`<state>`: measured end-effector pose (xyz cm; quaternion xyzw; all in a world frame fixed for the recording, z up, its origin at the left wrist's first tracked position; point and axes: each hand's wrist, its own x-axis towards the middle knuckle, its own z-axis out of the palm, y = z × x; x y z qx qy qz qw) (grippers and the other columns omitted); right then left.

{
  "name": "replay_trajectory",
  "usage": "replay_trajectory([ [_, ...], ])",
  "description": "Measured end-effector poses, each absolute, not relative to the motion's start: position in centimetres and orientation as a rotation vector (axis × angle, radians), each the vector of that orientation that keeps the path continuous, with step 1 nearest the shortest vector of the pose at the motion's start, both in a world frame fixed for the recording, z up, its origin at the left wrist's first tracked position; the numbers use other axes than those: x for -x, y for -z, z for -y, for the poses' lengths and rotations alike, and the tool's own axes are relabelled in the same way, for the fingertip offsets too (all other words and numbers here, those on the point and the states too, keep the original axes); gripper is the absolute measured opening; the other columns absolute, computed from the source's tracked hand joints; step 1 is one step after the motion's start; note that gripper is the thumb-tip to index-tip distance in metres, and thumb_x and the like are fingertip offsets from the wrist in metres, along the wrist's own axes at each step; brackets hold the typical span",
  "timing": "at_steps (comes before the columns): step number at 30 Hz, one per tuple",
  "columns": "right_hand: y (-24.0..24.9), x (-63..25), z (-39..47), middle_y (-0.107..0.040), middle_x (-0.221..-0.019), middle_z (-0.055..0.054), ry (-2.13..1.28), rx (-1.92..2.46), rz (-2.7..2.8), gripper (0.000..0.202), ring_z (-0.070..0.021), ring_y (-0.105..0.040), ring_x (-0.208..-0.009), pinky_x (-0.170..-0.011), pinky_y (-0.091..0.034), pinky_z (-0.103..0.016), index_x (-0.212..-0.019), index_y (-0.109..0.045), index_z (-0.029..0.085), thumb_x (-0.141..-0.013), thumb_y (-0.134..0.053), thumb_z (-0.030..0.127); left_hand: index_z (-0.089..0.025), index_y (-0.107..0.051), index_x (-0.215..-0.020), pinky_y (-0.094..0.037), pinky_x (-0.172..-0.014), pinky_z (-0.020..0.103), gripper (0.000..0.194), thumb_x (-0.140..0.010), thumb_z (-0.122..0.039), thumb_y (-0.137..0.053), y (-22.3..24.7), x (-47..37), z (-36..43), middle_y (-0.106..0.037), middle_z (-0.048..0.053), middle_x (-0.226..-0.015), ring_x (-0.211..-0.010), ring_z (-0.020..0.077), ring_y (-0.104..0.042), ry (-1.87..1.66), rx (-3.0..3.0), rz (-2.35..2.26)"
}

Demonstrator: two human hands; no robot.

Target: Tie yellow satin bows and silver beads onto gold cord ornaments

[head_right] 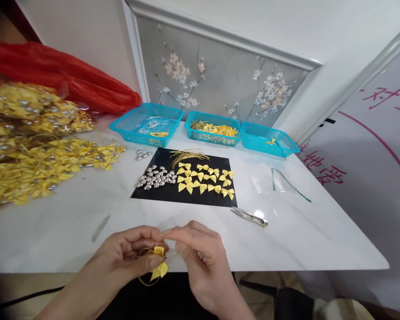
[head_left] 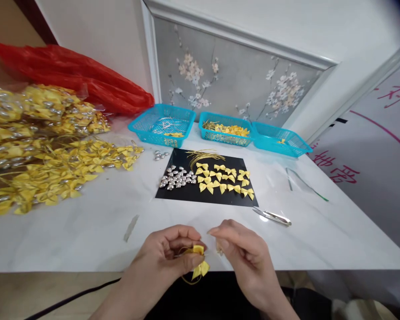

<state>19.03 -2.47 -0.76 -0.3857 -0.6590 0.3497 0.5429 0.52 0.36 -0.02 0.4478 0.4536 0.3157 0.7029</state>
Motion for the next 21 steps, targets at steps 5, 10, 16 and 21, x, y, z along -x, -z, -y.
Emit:
replay_trajectory([
  [5,0.6,-19.5,2.5,-0.061,-0.079,0.001,-0.823,0.95,1.529,0.031,-0.0119,-0.054,-0.071,-0.063,-0.044,-0.023,-0.116,-0.07,0.031,-0.1,-0.05,0.014,-0.02,-0.075,-0.081,-0.046,-0.068,0.026,0.022,-0.065,-0.028,-0.088,0.1,-0.6,0.0,-0.077,0.0,-0.073,-0.068,0.0153,-0.064,-0.756,-0.958,-1.072],
  [10,1.7,-20.8,1.6,-0.064,-0.082,-0.001,-0.774,1.318,1.667,0.037,-0.0136,-0.057,-0.068,-0.061,-0.048,-0.024,-0.136,-0.058,0.021,-0.101,-0.049,0.027,-0.022,-0.076,-0.082,-0.045,-0.069,0.025,0.019,-0.069,-0.032,-0.085,0.0,-0.4,0.0,-0.074,0.0,-0.078,-0.073,0.0164,-0.061,-0.799,-1.018,-1.127],
  [16,3.3,-28.5,1.1,-0.066,-0.116,-0.014,-0.095,1.954,1.596,0.042,-0.0321,-0.062,-0.103,-0.085,-0.05,-0.046,-0.12,-0.067,0.018,-0.093,-0.049,0.045,-0.026,-0.079,-0.092,-0.05,-0.072,0.027,0.025,-0.072,-0.04,-0.083,-0.1,0.2,0.1,-0.076,0.003,-0.09,-0.082,0.0201,-0.064,-0.811,-1.021,-1.19],
  [21,4.5,-32.4,1.6,-0.069,-0.103,-0.014,-0.111,2.109,1.598,0.035,-0.0356,-0.062,-0.095,-0.077,-0.048,-0.047,-0.107,-0.069,0.018,-0.086,-0.051,0.039,-0.031,-0.076,-0.112,-0.052,-0.073,0.028,0.039,-0.076,-0.046,-0.079,0.1,0.6,-0.4,-0.077,0.003,-0.089,-0.085,0.0216,-0.066,-0.775,-1.091,-1.23],
])
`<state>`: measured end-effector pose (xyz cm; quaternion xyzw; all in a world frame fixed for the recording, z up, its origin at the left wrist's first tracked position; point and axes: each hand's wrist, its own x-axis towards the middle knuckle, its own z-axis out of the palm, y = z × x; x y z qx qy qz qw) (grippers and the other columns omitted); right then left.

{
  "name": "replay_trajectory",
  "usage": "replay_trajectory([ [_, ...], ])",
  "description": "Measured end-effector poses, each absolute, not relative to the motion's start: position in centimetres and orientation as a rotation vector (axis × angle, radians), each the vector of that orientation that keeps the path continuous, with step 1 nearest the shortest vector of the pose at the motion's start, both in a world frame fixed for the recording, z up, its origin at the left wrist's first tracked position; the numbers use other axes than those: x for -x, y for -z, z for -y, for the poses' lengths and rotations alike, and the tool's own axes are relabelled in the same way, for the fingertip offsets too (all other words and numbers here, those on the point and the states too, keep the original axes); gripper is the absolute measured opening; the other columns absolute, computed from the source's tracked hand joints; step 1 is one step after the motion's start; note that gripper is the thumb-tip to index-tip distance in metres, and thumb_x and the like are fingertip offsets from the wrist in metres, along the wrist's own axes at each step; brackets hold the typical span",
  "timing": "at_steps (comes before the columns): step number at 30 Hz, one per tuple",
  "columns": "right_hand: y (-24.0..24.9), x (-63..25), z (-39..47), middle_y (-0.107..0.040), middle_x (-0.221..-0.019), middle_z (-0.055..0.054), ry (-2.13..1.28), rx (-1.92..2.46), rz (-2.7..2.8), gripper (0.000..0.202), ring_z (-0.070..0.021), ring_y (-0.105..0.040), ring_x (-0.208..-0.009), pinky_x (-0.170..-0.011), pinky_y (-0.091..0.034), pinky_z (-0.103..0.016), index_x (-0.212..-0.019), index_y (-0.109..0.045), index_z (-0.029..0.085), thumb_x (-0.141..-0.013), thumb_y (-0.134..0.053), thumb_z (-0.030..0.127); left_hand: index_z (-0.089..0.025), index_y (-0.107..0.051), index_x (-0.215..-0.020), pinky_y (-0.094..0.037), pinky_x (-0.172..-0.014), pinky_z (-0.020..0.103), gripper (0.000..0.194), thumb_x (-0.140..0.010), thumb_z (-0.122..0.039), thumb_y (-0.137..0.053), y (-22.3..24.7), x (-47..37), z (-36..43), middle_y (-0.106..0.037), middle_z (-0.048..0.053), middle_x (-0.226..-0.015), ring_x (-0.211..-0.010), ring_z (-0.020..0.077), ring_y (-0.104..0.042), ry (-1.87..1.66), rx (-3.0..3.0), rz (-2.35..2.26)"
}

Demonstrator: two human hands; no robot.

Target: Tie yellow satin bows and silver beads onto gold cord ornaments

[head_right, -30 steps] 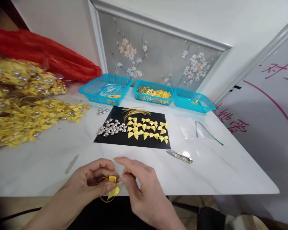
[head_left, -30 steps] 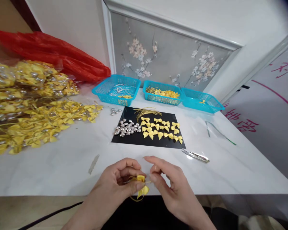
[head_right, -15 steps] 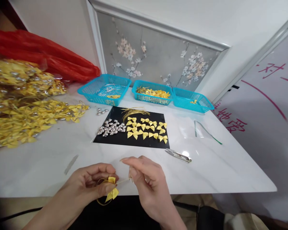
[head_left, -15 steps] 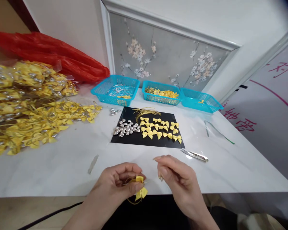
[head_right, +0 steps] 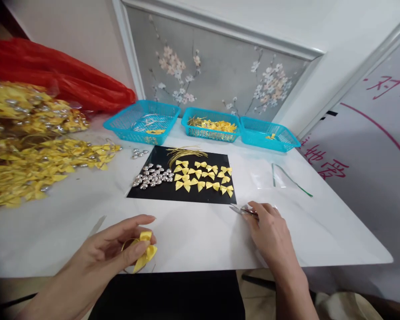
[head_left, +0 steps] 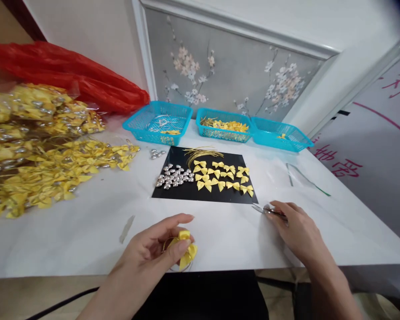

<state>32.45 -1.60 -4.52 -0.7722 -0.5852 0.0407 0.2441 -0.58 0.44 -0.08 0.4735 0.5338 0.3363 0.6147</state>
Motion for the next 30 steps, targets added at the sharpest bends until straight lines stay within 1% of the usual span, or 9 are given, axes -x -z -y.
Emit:
replay_trajectory([
  [5,5.0,-32.4,1.9,-0.065,-0.088,-0.009,-0.183,2.088,1.616,0.023,-0.0272,-0.063,-0.079,-0.067,-0.047,-0.038,-0.094,-0.064,0.02,-0.088,-0.047,0.033,-0.028,-0.082,-0.085,-0.055,-0.071,0.028,0.024,-0.071,-0.047,-0.081,-0.4,0.2,-1.4,-0.076,0.004,-0.086,-0.08,0.0227,-0.066,-0.674,-1.263,-1.285],
  [8,3.7,-30.6,2.7,-0.063,-0.091,-0.008,-0.251,1.942,1.64,0.021,-0.0218,-0.062,-0.074,-0.064,-0.048,-0.033,-0.092,-0.062,0.022,-0.094,-0.046,0.036,-0.031,-0.082,-0.084,-0.056,-0.06,0.026,0.024,-0.065,-0.047,-0.083,-0.8,-0.4,-1.8,-0.076,0.003,-0.081,-0.072,0.0223,-0.066,-0.677,-1.338,-1.331],
  [11,1.7,-27.1,3.6,-0.062,-0.091,-0.006,-0.462,1.599,1.608,0.025,-0.0172,-0.061,-0.073,-0.062,-0.047,-0.027,-0.082,-0.058,0.022,-0.101,-0.045,0.03,-0.033,-0.081,-0.084,-0.058,-0.063,0.025,0.023,-0.067,-0.048,-0.081,-0.9,-0.7,-2.0,-0.078,0.002,-0.083,-0.075,0.023,-0.068,-0.717,-1.411,-1.397],
  [12,1.2,-25.8,3.8,-0.061,-0.085,-0.004,-0.578,1.507,1.624,0.023,-0.0159,-0.061,-0.07,-0.062,-0.048,-0.026,-0.086,-0.059,0.023,-0.102,-0.044,0.029,-0.034,-0.08,-0.085,-0.058,-0.065,0.024,0.022,-0.068,-0.048,-0.081,-0.9,-0.8,-2.2,-0.078,0.001,-0.085,-0.077,0.0232,-0.069,-0.727,-1.435,-1.43],
  [13,0.7,-24.5,3.8,-0.061,-0.082,-0.002,-0.659,1.416,1.638,0.019,-0.0151,-0.06,-0.068,-0.061,-0.048,-0.024,-0.098,-0.061,0.024,-0.103,-0.043,0.028,-0.035,-0.08,-0.086,-0.058,-0.067,0.024,0.022,-0.068,-0.048,-0.08,-0.9,-0.8,-2.3,-0.078,0.001,-0.086,-0.079,0.0233,-0.069,-0.733,-1.461,-1.458],
  [16,0.4,-21.5,3.2,-0.061,-0.083,-0.003,-0.745,1.27,1.734,0.027,-0.0154,-0.06,-0.066,-0.06,-0.048,-0.026,-0.116,-0.063,0.024,-0.105,-0.04,0.031,-0.036,-0.079,-0.088,-0.058,-0.071,0.023,0.023,-0.069,-0.049,-0.08,-0.9,-0.9,-2.7,-0.079,-0.001,-0.087,-0.081,0.0232,-0.069,-0.736,-1.529,-1.497],
  [19,1.0,-20.5,2.3,-0.059,-0.08,-0.004,-0.706,1.285,1.777,0.031,-0.0167,-0.058,-0.062,-0.057,-0.048,-0.028,-0.116,-0.066,0.019,-0.104,-0.04,0.03,-0.037,-0.078,-0.09,-0.059,-0.072,0.023,0.025,-0.069,-0.051,-0.08,-0.9,-1.1,-3.2,-0.079,-0.001,-0.089,-0.083,0.0236,-0.071,-0.753,-1.5,-1.484],
  [23,1.6,-20.6,1.9,-0.057,-0.081,-0.004,-0.719,1.322,1.765,0.029,-0.0164,-0.056,-0.063,-0.058,-0.048,-0.028,-0.121,-0.065,0.021,-0.102,-0.044,0.027,-0.037,-0.076,-0.095,-0.061,-0.076,0.024,0.029,-0.069,-0.051,-0.081,-0.4,-1.2,-3.3,-0.079,-0.002,-0.097,-0.09,0.0248,-0.072,-0.75,-1.408,-1.485],
  [30,1.9,-20.3,2.0,-0.055,-0.079,-0.004,-0.701,1.298,1.673,0.029,-0.016,-0.053,-0.063,-0.057,-0.045,-0.028,-0.118,-0.067,0.021,-0.103,-0.044,0.03,-0.034,-0.076,-0.094,-0.062,-0.073,0.021,0.023,-0.075,-0.046,-0.077,0.3,-0.9,-3.0,-0.079,-0.002,-0.094,-0.086,0.0215,-0.074,-0.779,-1.532,-1.527],
])
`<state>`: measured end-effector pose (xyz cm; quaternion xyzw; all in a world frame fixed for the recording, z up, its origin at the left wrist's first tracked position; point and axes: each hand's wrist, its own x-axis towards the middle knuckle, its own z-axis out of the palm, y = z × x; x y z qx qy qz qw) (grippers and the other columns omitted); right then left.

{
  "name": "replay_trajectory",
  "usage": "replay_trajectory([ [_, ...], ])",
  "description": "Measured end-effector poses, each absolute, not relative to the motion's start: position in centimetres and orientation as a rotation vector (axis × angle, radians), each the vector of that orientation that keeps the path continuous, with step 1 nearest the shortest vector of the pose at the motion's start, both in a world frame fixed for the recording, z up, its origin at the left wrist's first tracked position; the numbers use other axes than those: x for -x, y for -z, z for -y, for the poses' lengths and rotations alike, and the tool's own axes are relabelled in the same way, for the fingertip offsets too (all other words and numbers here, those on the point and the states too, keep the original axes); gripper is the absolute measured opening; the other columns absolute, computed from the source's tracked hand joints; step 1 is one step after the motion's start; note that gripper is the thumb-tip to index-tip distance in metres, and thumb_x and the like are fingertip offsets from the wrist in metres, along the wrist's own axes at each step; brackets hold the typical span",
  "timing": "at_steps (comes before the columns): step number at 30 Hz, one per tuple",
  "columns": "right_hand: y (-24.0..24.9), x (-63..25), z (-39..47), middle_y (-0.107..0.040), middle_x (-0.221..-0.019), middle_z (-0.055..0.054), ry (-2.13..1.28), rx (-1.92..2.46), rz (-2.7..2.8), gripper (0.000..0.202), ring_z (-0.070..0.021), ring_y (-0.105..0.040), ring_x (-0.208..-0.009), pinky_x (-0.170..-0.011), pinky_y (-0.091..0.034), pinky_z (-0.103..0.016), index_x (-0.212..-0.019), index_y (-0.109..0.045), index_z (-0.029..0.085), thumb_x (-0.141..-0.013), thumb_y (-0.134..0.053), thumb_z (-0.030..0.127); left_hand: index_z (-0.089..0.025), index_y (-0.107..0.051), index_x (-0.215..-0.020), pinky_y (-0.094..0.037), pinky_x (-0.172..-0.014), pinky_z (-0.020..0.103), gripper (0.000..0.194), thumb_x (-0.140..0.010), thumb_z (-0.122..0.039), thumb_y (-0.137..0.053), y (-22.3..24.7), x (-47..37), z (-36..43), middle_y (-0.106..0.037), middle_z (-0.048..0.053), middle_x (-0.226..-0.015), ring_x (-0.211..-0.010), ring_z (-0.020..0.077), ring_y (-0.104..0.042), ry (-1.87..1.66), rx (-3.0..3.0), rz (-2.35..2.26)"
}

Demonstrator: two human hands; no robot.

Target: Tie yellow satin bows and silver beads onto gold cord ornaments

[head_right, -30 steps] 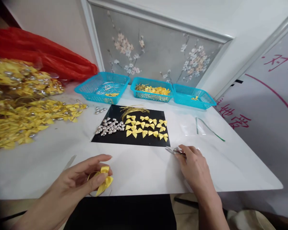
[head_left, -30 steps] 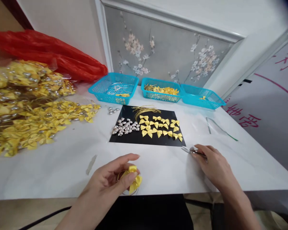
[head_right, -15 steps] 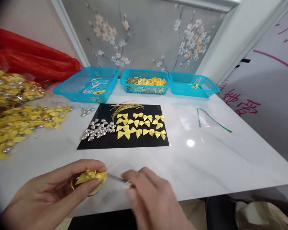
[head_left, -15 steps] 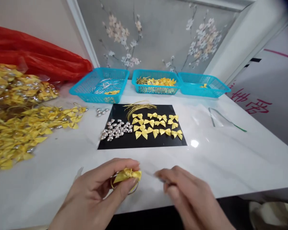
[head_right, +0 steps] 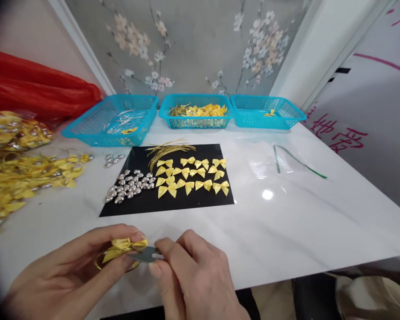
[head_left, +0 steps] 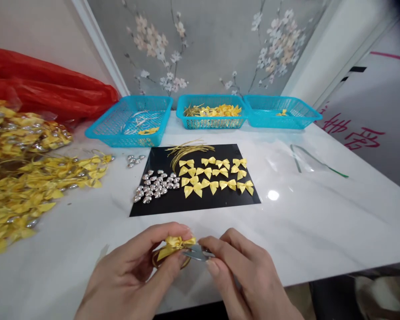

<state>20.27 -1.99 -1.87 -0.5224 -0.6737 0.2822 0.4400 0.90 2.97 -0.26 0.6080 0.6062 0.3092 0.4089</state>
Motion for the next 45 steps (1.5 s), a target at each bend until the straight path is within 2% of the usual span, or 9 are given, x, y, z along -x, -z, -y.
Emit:
replay_trajectory([
  [7,1.8,-20.1,1.9,-0.054,-0.078,-0.001,-0.85,1.254,1.571,0.03,-0.0144,-0.054,-0.064,-0.058,-0.042,-0.027,-0.116,-0.069,0.025,-0.104,-0.042,0.031,-0.032,-0.076,-0.093,-0.062,-0.069,0.019,0.022,-0.075,-0.044,-0.077,0.1,-1.4,-3.0,-0.08,-0.002,-0.091,-0.081,0.0201,-0.076,-0.768,-1.524,-1.483],
  [17,1.9,-20.0,1.6,-0.05,-0.071,0.001,-0.966,1.28,1.5,0.028,-0.0122,-0.049,-0.059,-0.052,-0.034,-0.025,-0.107,-0.073,0.023,-0.102,-0.046,0.031,-0.032,-0.078,-0.086,-0.061,-0.063,0.016,0.019,-0.07,-0.041,-0.082,-0.2,-2.3,-3.4,-0.08,-0.001,-0.082,-0.071,0.0183,-0.076,-0.815,-1.434,-1.388],
  [25,2.3,-20.2,1.3,-0.054,-0.076,0.0,-0.955,1.29,1.465,0.027,-0.0132,-0.054,-0.065,-0.055,-0.04,-0.024,-0.113,-0.071,0.025,-0.101,-0.048,0.033,-0.031,-0.079,-0.088,-0.06,-0.059,0.014,0.021,-0.069,-0.035,-0.084,0.1,-2.5,-4.4,-0.08,-0.001,-0.077,-0.067,0.0163,-0.074,-0.833,-1.343,-1.282],
  [28,3.6,-21.4,1.3,-0.061,-0.087,-0.003,-0.72,1.418,1.503,0.029,-0.0153,-0.06,-0.072,-0.059,-0.046,-0.025,-0.122,-0.067,0.024,-0.102,-0.047,0.031,-0.033,-0.078,-0.097,-0.06,-0.066,0.014,0.031,-0.067,-0.034,-0.086,0.5,-2.2,-4.5,-0.082,-0.001,-0.092,-0.078,0.0161,-0.076,-0.884,-1.241,-1.295],
  [33,6.2,-23.6,1.1,-0.065,-0.094,-0.011,0.124,1.734,1.715,0.031,-0.0242,-0.061,-0.082,-0.068,-0.046,-0.037,-0.119,-0.069,0.015,-0.103,-0.046,0.029,-0.038,-0.069,-0.118,-0.059,-0.074,0.013,0.047,-0.073,-0.036,-0.084,0.9,-1.4,-4.4,-0.078,-0.001,-0.113,-0.096,0.016,-0.072,-0.886,-1.179,-1.29],
  [37,5.7,-23.2,1.1,-0.065,-0.108,-0.013,0.273,1.799,1.719,0.028,-0.0309,-0.06,-0.099,-0.076,-0.042,-0.044,-0.111,-0.07,0.017,-0.103,-0.043,0.022,-0.036,-0.071,-0.115,-0.058,-0.079,0.015,0.046,-0.071,-0.037,-0.086,0.6,-1.3,-3.8,-0.078,0.0,-0.112,-0.104,0.0181,-0.07,-0.854,-1.086,-1.287],
  [39,4.6,-22.3,1.4,-0.063,-0.112,-0.013,0.176,1.681,1.668,0.024,-0.029,-0.059,-0.103,-0.081,-0.044,-0.044,-0.114,-0.067,0.018,-0.1,-0.047,0.019,-0.034,-0.073,-0.111,-0.059,-0.078,0.016,0.044,-0.07,-0.037,-0.087,0.1,-1.4,-3.4,-0.078,0.001,-0.11,-0.104,0.0194,-0.07,-0.854,-1.029,-1.279],
  [41,3.4,-21.3,1.8,-0.061,-0.114,-0.01,-0.026,1.435,1.686,0.026,-0.0226,-0.061,-0.101,-0.082,-0.049,-0.037,-0.118,-0.063,0.02,-0.096,-0.052,0.013,-0.032,-0.074,-0.109,-0.059,-0.077,0.017,0.042,-0.07,-0.037,-0.086,-0.5,-1.4,-3.1,-0.078,0.002,-0.109,-0.1,0.0197,-0.071,-0.846,-1.018,-1.254],
  [45,1.7,-19.3,2.3,-0.059,-0.109,-0.005,-0.168,1.028,1.792,0.042,-0.0138,-0.059,-0.082,-0.07,-0.051,-0.027,-0.112,-0.064,0.025,-0.085,-0.049,-0.002,-0.03,-0.074,-0.11,-0.059,-0.077,0.02,0.04,-0.072,-0.04,-0.084,-1.9,-1.5,-2.3,-0.078,0.003,-0.109,-0.094,0.0192,-0.072,-0.832,-1.026,-1.22],
])
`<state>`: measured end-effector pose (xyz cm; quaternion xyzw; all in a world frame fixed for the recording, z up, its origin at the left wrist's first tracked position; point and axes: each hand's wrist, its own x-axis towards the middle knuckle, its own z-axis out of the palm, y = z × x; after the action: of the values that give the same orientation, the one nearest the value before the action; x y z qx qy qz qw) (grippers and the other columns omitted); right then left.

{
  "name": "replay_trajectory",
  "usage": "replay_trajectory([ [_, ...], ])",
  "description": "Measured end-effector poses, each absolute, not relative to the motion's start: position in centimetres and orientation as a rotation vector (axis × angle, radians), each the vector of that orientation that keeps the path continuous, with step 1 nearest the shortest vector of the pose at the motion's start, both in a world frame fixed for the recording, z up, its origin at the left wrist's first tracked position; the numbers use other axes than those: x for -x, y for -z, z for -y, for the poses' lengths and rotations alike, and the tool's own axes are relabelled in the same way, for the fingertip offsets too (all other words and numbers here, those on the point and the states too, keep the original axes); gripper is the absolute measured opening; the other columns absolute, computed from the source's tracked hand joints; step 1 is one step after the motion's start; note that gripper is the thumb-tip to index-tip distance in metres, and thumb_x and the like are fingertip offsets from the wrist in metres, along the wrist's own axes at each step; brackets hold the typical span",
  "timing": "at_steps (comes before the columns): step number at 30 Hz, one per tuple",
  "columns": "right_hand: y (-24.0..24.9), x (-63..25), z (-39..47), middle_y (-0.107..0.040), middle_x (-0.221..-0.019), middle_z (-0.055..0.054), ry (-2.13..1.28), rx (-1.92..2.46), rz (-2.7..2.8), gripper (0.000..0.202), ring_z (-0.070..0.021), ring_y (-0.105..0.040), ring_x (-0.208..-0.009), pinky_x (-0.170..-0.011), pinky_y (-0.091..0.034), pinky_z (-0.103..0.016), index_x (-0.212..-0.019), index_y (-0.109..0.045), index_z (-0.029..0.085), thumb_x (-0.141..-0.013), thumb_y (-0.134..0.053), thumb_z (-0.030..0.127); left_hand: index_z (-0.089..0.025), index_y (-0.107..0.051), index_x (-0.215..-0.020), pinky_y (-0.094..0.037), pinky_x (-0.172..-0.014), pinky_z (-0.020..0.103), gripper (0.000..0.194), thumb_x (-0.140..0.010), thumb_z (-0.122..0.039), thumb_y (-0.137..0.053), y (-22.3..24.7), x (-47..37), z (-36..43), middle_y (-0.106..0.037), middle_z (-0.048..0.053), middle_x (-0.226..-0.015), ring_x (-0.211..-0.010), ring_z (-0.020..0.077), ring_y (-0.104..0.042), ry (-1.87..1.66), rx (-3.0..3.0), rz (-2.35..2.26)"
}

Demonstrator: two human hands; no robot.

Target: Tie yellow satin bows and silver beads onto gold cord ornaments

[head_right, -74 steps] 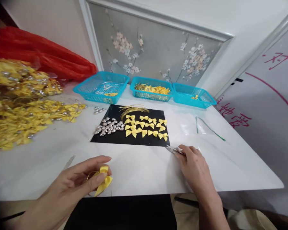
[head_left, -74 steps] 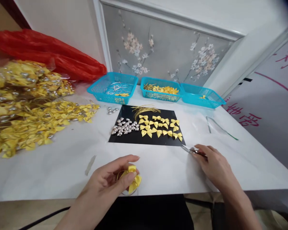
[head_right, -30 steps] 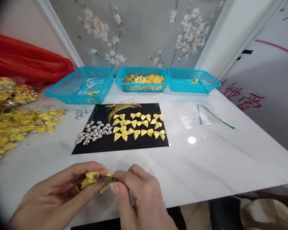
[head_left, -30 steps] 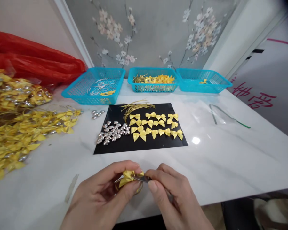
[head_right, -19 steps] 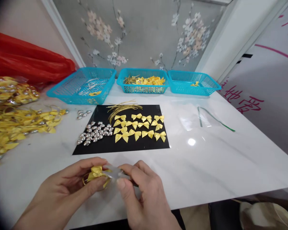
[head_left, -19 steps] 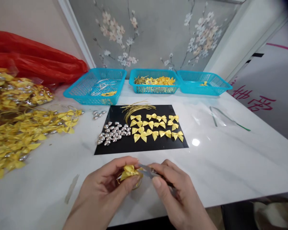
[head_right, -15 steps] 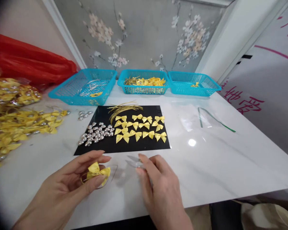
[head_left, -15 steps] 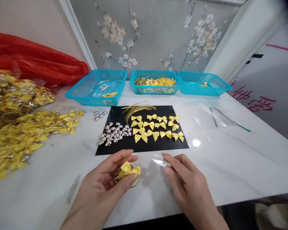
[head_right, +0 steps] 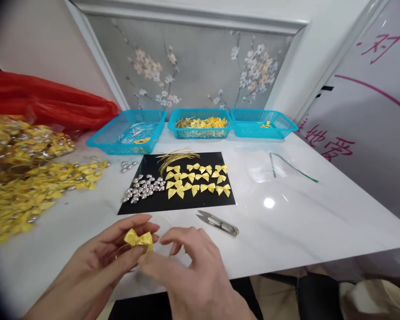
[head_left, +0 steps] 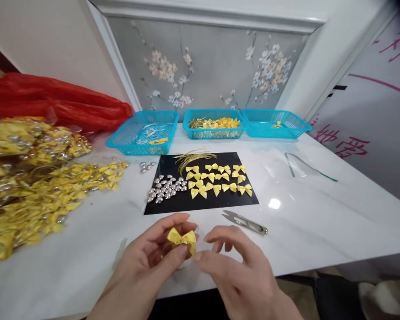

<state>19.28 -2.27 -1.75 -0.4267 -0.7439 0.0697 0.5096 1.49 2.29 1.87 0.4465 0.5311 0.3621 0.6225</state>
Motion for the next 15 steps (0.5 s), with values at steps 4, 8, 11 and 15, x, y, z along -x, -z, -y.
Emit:
replay_trajectory([
  [4,0.9,-18.0,2.1,-0.061,-0.097,-0.006,-0.163,1.033,1.784,0.035,-0.0153,-0.057,-0.077,-0.065,-0.048,-0.028,-0.099,-0.07,0.022,-0.085,-0.05,-0.003,-0.028,-0.076,-0.11,-0.058,-0.086,0.022,0.035,-0.076,-0.036,-0.082,-2.7,-1.1,-1.0,-0.077,0.005,-0.116,-0.106,0.0218,-0.07,-0.837,-0.977,-1.211],
  [8,0.2,-17.7,2.2,-0.059,-0.087,-0.003,-0.594,0.999,1.554,0.016,-0.0129,-0.058,-0.074,-0.066,-0.049,-0.024,-0.092,-0.069,0.019,-0.091,-0.059,0.007,-0.028,-0.076,-0.115,-0.057,-0.098,0.033,0.037,-0.084,-0.048,-0.072,-2.7,0.4,-0.2,-0.07,0.006,-0.132,-0.12,0.0282,-0.065,-0.85,-0.853,-1.058],
  [11,-0.4,-17.8,2.5,-0.059,-0.079,0.001,-0.835,0.997,1.436,0.008,-0.0118,-0.055,-0.07,-0.064,-0.047,-0.023,-0.085,-0.066,0.019,-0.092,-0.063,0.017,-0.031,-0.071,-0.124,-0.054,-0.103,0.037,0.046,-0.084,-0.055,-0.069,-2.7,1.1,0.2,-0.07,0.006,-0.133,-0.12,0.0292,-0.065,-0.872,-0.874,-0.978],
  [15,-1.1,-17.4,2.9,-0.06,-0.079,0.001,-0.965,1.004,1.403,0.009,-0.0124,-0.054,-0.071,-0.065,-0.045,-0.024,-0.086,-0.065,0.019,-0.094,-0.062,0.024,-0.032,-0.073,-0.115,-0.057,-0.094,0.027,0.041,-0.077,-0.045,-0.08,-3.0,0.8,0.9,-0.077,0.003,-0.113,-0.108,0.0234,-0.07,-0.888,-1.1,-1.123],
])
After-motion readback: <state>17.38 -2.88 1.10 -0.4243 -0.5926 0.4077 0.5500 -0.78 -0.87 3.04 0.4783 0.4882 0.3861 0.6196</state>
